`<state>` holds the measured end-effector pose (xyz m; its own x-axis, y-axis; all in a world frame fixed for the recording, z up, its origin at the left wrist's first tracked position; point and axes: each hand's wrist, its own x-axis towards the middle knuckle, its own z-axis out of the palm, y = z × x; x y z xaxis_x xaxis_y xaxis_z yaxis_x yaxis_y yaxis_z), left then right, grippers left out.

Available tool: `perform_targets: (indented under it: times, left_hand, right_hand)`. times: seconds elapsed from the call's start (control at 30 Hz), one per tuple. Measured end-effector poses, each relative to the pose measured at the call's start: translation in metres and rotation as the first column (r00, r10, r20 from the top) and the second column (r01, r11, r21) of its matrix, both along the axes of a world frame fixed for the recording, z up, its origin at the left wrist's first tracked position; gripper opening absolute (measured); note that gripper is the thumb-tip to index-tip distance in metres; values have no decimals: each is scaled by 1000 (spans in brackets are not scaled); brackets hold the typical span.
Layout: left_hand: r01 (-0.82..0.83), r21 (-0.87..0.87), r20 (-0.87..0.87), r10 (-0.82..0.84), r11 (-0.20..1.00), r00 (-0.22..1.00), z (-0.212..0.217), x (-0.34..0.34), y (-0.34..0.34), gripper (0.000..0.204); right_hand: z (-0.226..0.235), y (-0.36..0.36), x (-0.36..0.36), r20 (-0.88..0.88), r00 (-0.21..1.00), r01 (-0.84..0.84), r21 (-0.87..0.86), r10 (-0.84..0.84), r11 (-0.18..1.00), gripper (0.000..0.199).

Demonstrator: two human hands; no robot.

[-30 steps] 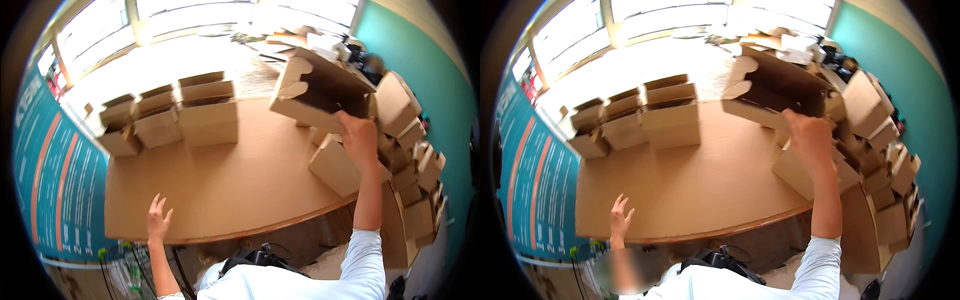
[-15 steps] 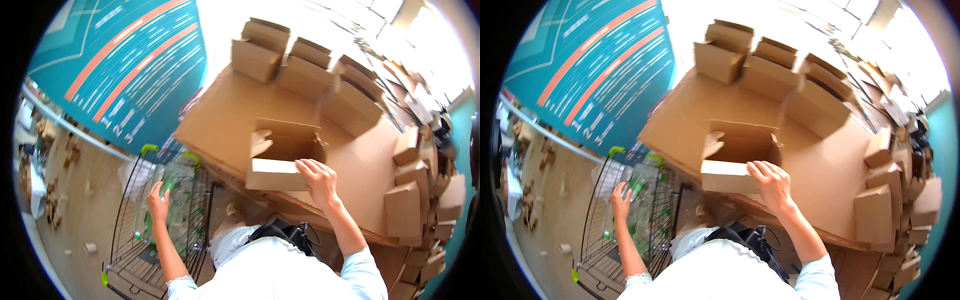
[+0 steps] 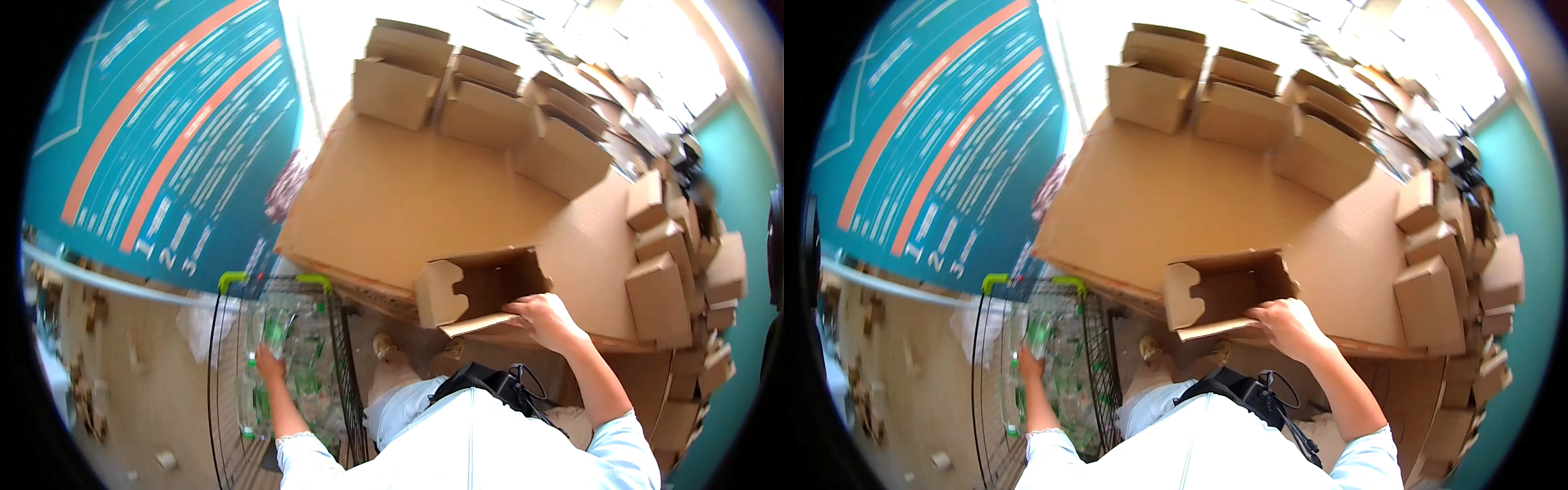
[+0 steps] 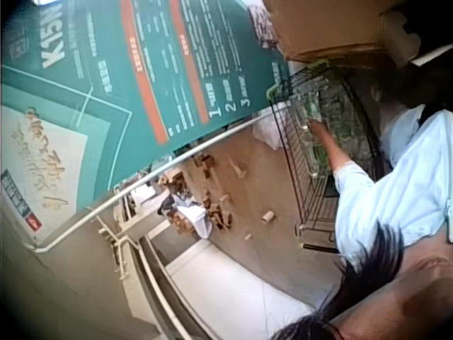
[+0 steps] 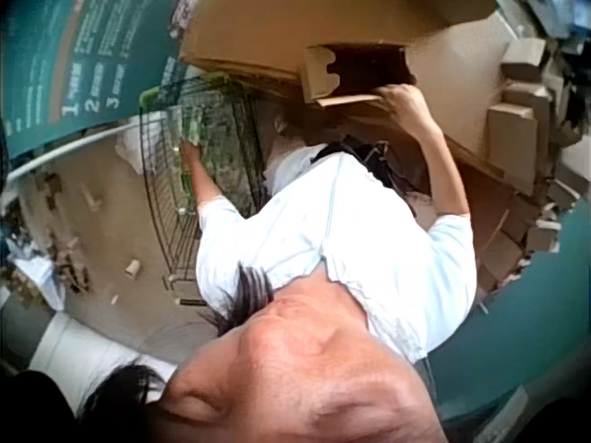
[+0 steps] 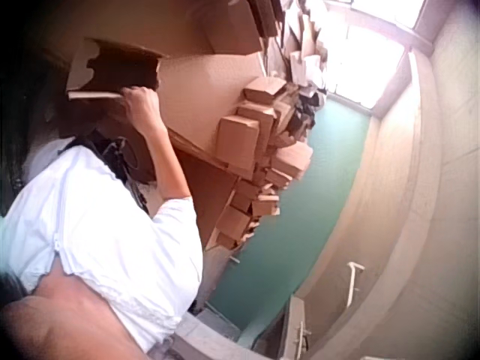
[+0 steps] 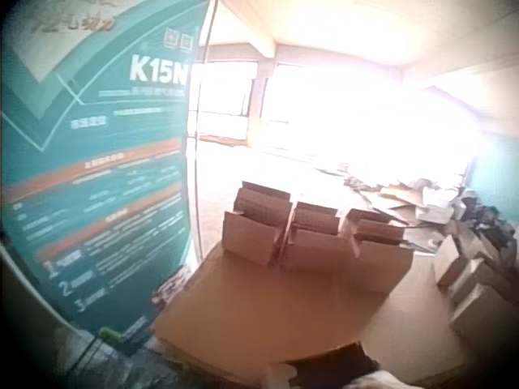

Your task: The person places empty green plastic bottles into cardboard boxes and closes the box flaps.

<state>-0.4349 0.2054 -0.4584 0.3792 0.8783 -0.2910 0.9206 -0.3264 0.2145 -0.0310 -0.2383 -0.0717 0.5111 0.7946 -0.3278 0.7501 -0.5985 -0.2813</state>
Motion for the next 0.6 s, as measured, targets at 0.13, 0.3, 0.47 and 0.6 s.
perform_targets:
  times: [0.13,0.3,0.47,0.6]
  left_hand:
    - [-177,-59,-102,170,982,980,-67,-10,48,90]
    - [-233,-121,-291,190,965,938,21,73,1,91]
    - [-300,-93,-147,285,950,947,-41,51,-8,101]
    - [-350,-394,56,402,850,914,-38,48,3,76]
  right_hand:
    - [-1,8,-5,49,997,59,148,-67,987,47]
    - [-14,13,-27,141,984,87,152,-109,985,41]
    - [-15,15,-28,160,982,75,165,-102,983,39]
    - [-15,12,-25,110,989,84,141,-100,986,36]
